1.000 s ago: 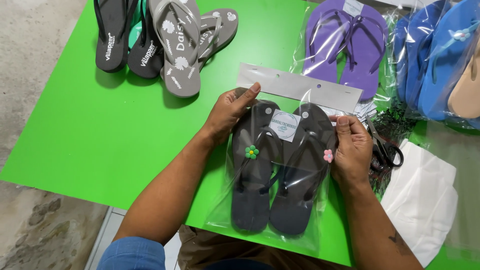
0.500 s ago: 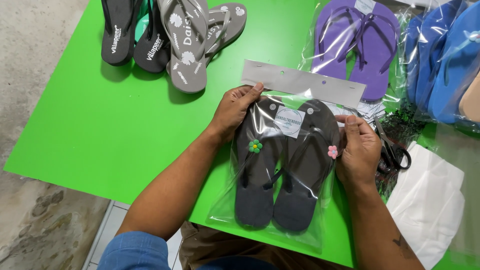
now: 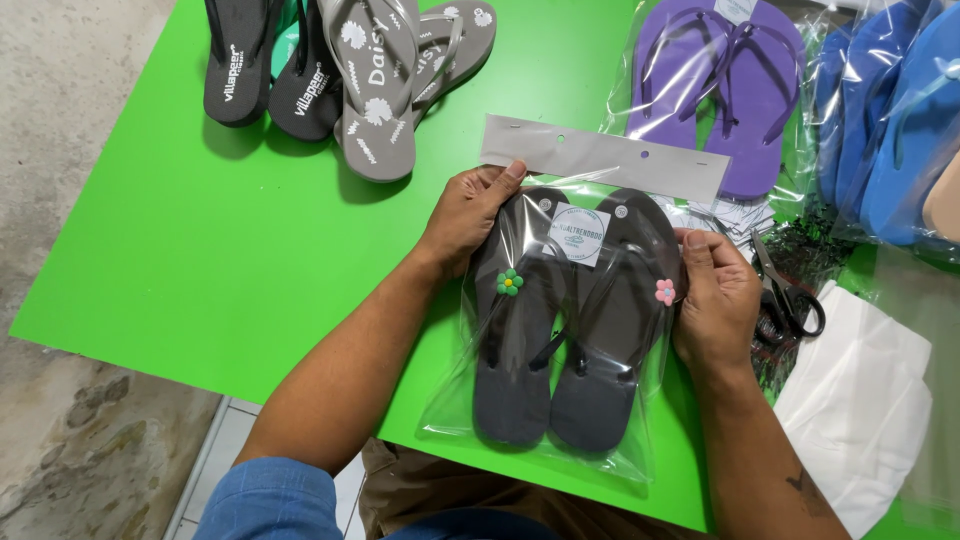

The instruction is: The person places a small flower-shaped decoration on each of two black flip-flops, then inserts the pair into a clear plastic bag with a white cardboard header. They add a round sticker to the bag and set the packaged flip-flops aside on the green table.

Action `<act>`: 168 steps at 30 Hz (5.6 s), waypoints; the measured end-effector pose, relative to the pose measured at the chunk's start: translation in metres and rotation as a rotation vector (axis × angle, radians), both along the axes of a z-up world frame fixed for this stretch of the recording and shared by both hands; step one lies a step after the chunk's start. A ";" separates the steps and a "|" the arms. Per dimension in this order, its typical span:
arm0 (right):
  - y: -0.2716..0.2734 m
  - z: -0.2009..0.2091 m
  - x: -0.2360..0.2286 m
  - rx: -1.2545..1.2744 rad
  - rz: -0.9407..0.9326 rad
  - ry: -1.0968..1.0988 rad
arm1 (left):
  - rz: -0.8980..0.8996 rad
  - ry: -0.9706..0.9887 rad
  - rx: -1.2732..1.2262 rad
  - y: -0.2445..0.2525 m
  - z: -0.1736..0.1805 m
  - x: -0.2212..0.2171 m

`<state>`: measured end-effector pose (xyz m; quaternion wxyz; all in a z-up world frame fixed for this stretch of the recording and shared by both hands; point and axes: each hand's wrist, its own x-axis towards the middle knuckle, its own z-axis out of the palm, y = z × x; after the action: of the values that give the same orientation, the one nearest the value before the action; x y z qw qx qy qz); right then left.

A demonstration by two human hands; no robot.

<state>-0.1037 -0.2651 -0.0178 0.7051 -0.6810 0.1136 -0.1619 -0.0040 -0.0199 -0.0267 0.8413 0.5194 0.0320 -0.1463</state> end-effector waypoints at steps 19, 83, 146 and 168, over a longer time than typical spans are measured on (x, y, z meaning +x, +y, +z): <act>0.005 0.001 0.002 0.014 -0.068 -0.024 | -0.018 0.084 -0.054 0.003 0.002 0.002; -0.024 0.032 -0.083 0.023 0.662 0.415 | 0.302 0.005 -0.159 0.012 -0.009 0.018; -0.115 0.039 0.067 -1.122 -0.254 0.199 | -0.068 -0.540 0.806 -0.132 0.009 0.110; -0.086 0.029 0.082 -1.541 0.077 0.139 | -0.151 -0.992 1.066 -0.116 -0.018 0.092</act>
<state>-0.0212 -0.3513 0.0114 0.0285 -0.9913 -0.0108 -0.1277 0.0884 -0.1357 -0.0445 0.3775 0.8642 -0.3220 0.0840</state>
